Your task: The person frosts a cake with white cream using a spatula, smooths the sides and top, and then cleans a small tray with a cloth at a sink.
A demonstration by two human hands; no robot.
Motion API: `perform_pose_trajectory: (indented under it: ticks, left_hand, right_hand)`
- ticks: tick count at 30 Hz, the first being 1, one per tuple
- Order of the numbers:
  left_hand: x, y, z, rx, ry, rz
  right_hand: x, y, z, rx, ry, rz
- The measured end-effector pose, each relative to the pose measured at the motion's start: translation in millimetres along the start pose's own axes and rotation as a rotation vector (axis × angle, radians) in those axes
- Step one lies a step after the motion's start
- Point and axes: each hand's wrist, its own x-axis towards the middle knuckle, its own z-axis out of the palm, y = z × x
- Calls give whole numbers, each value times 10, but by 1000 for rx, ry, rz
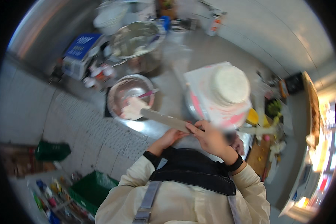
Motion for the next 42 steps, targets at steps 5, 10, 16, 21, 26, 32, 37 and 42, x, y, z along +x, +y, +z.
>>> perform_pose_trajectory:
  ticks: [5,10,16,21,26,32,37,42]
  left_hand:
    - [-579,67,-205,221,45,-8]
    - [-1214,313,-321,164,303,94]
    - [-1403,294,-606,123,501,162]
    - [-1183,400,-624,130,443,118]
    - [-799,393,-518,272,292,41]
    - [-138,489,72,105,74,4]
    - [308,392,425,-14,26,-7]
    - [486,371,342,86,133,-17]
  right_hand:
    - [360,-93,494,-36,-76,-73]
    - [534,34,994,-198,-35,-108]
    - [119,204,1001,-123,-80,24]
    - [-341,200,696,-202,-67,58]
    - [-912,217,309,-199,140,29]
    - [-1659,63,-5,-306,478,256]
    - [-2107,47,-89,-1,753,589]
    - [-2123,137,-283,368,922,865]
